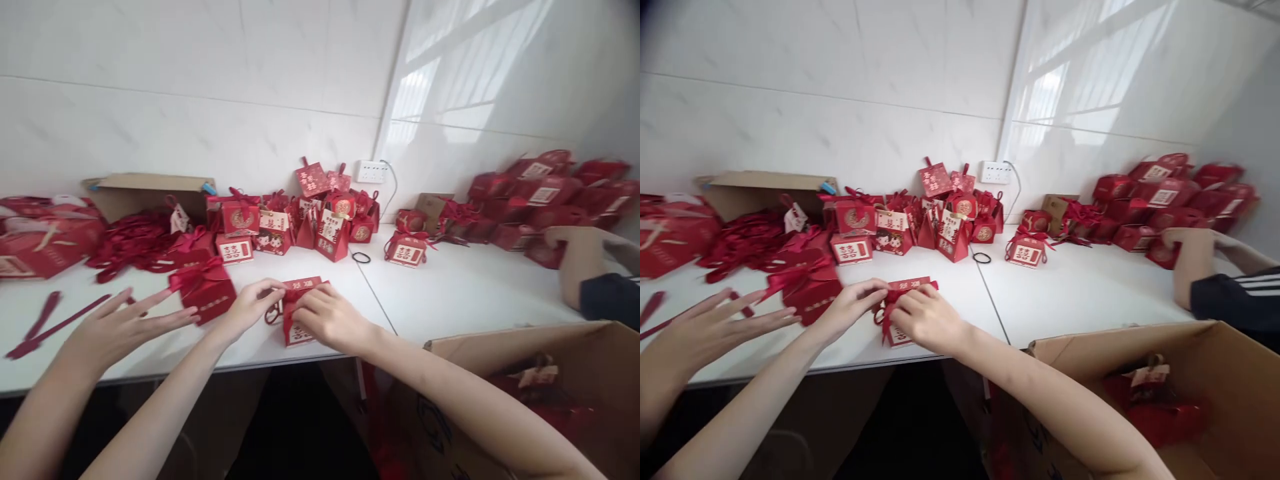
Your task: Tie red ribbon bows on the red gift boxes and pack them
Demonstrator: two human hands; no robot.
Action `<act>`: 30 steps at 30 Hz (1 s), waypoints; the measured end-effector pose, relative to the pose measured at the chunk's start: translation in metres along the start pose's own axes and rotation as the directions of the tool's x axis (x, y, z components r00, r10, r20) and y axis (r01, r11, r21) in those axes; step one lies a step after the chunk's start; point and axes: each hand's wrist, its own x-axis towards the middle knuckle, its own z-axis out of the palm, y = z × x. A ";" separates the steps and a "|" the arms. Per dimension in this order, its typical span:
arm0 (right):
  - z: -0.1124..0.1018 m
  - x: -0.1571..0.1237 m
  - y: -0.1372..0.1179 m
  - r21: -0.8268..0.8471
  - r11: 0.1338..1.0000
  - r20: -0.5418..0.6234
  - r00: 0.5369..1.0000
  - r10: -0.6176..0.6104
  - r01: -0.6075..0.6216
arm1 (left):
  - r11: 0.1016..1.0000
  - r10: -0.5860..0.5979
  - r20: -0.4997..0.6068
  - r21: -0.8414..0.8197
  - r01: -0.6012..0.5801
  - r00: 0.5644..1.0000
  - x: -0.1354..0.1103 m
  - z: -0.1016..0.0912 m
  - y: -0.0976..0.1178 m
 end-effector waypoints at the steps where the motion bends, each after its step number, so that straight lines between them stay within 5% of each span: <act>1: 0.000 -0.002 0.001 0.039 0.999 -0.032 0.999 0.019 -0.017 | 0.998 -0.028 0.007 -0.063 0.028 1.000 0.000 0.001 0.000; 7: -0.002 -0.013 0.004 0.304 0.943 -0.074 0.984 0.163 -0.134 | 0.858 -0.185 0.153 -0.456 0.235 0.971 0.001 0.005 0.002; 12: 0.000 -0.016 0.006 0.246 0.968 -0.061 0.995 0.077 -0.060 | 0.761 -0.183 0.209 -0.589 0.273 0.961 0.002 0.004 0.004; 16: 0.001 -0.018 0.009 0.354 0.931 -0.111 0.985 0.135 -0.088 | 0.710 -0.196 0.227 -0.638 0.298 0.954 0.003 0.005 0.004; 24: -0.002 -0.021 0.012 0.507 0.850 -0.068 0.976 0.205 -0.143 | 0.659 -0.152 0.075 -0.735 0.157 0.986 0.007 0.018 0.004; 30: -0.003 -0.022 0.013 0.525 0.837 -0.052 0.976 0.211 -0.153 | 0.664 -0.194 0.065 -0.726 0.180 0.979 0.001 0.013 0.001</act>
